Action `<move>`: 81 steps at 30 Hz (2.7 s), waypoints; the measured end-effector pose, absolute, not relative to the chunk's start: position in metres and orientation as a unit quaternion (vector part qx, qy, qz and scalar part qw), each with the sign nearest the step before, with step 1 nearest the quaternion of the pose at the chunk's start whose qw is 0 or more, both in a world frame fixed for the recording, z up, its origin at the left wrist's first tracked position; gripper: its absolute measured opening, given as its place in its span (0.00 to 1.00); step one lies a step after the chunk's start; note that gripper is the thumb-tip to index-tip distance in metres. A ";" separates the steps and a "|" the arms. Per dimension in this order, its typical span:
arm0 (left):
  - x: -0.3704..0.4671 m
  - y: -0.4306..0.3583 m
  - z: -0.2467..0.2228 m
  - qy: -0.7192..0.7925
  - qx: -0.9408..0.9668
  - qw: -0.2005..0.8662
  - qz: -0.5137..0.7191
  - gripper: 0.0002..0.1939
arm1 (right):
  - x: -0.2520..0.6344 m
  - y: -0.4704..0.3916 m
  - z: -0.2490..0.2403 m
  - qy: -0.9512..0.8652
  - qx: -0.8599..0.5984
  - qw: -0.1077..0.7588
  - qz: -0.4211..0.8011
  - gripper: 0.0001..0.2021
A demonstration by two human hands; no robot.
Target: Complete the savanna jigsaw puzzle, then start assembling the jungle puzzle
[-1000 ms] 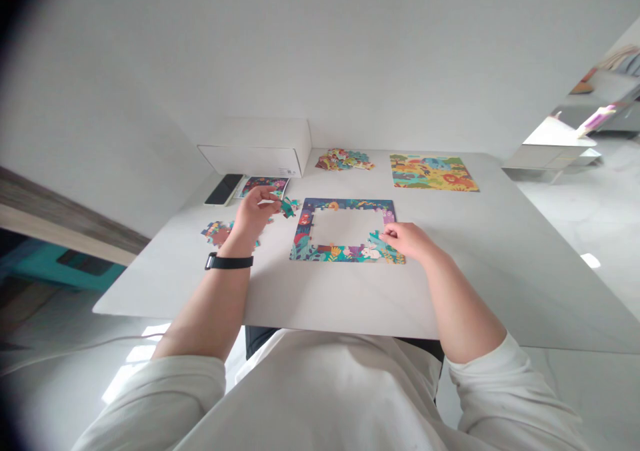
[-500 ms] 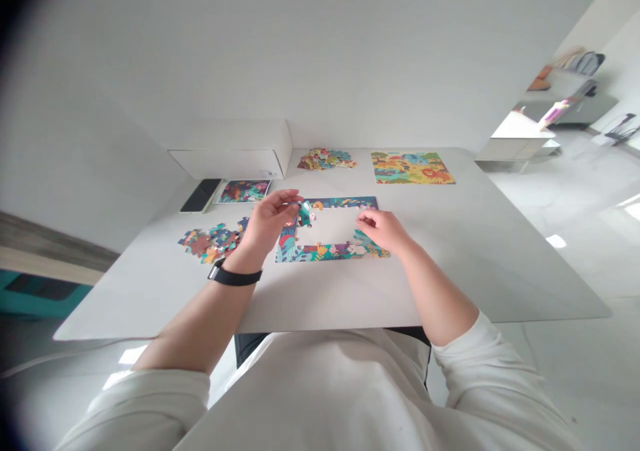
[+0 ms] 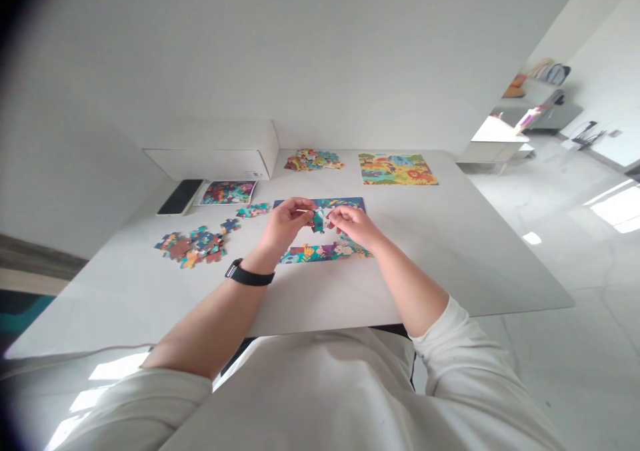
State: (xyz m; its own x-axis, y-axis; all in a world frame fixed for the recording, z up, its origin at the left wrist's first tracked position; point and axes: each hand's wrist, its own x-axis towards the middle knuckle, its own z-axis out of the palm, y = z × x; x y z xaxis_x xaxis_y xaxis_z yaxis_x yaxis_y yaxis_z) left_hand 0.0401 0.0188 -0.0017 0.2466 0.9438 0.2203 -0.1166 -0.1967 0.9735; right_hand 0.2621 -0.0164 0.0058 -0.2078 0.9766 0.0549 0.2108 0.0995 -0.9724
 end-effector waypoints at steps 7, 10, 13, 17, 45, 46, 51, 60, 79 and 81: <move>0.037 0.010 -0.008 0.365 0.614 0.527 0.461 0.14 | 0.257 -0.012 -0.009 -0.616 -0.477 0.392 0.490 0.26; 0.038 0.010 -0.010 0.364 0.618 0.529 0.453 0.16 | 0.257 -0.010 -0.014 -0.618 -0.480 0.394 0.482 0.24; 0.039 0.013 -0.012 0.376 0.615 0.522 0.456 0.16 | 0.259 -0.008 -0.019 -0.621 -0.485 0.397 0.470 0.23; 0.038 0.016 -0.014 0.392 0.607 0.522 0.453 0.16 | 0.263 -0.006 -0.020 -0.618 -0.489 0.407 0.462 0.22; 0.028 0.017 -0.012 0.458 0.744 0.383 0.299 0.08 | 0.263 -0.008 -0.027 -0.695 -0.512 0.350 0.364 0.13; 0.027 0.018 -0.012 0.465 0.748 0.375 0.288 0.08 | 0.263 -0.008 -0.028 -0.699 -0.516 0.345 0.355 0.12; 0.022 0.021 -0.014 0.488 0.760 0.341 0.259 0.07 | 0.264 -0.008 -0.033 -0.720 -0.526 0.326 0.314 0.09; 0.024 0.021 -0.019 0.499 0.757 0.344 0.245 0.07 | 0.263 -0.009 -0.035 -0.750 -0.521 0.298 0.278 0.08; 0.030 0.017 -0.024 0.514 0.832 0.135 0.161 0.09 | 0.263 -0.009 -0.029 -0.810 -0.493 0.273 0.162 0.08; 0.030 0.017 -0.023 0.511 0.834 0.131 0.163 0.10 | 0.264 -0.009 -0.028 -0.810 -0.493 0.274 0.159 0.08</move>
State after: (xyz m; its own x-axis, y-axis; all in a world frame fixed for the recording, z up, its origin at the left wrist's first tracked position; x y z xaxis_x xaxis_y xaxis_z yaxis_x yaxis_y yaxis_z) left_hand 0.0297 0.0166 -0.0232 0.4244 0.8948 0.1384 0.8094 -0.4434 0.3851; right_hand 0.2637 -0.0089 -0.0284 -0.3632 0.8862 0.2876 0.7125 0.4631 -0.5272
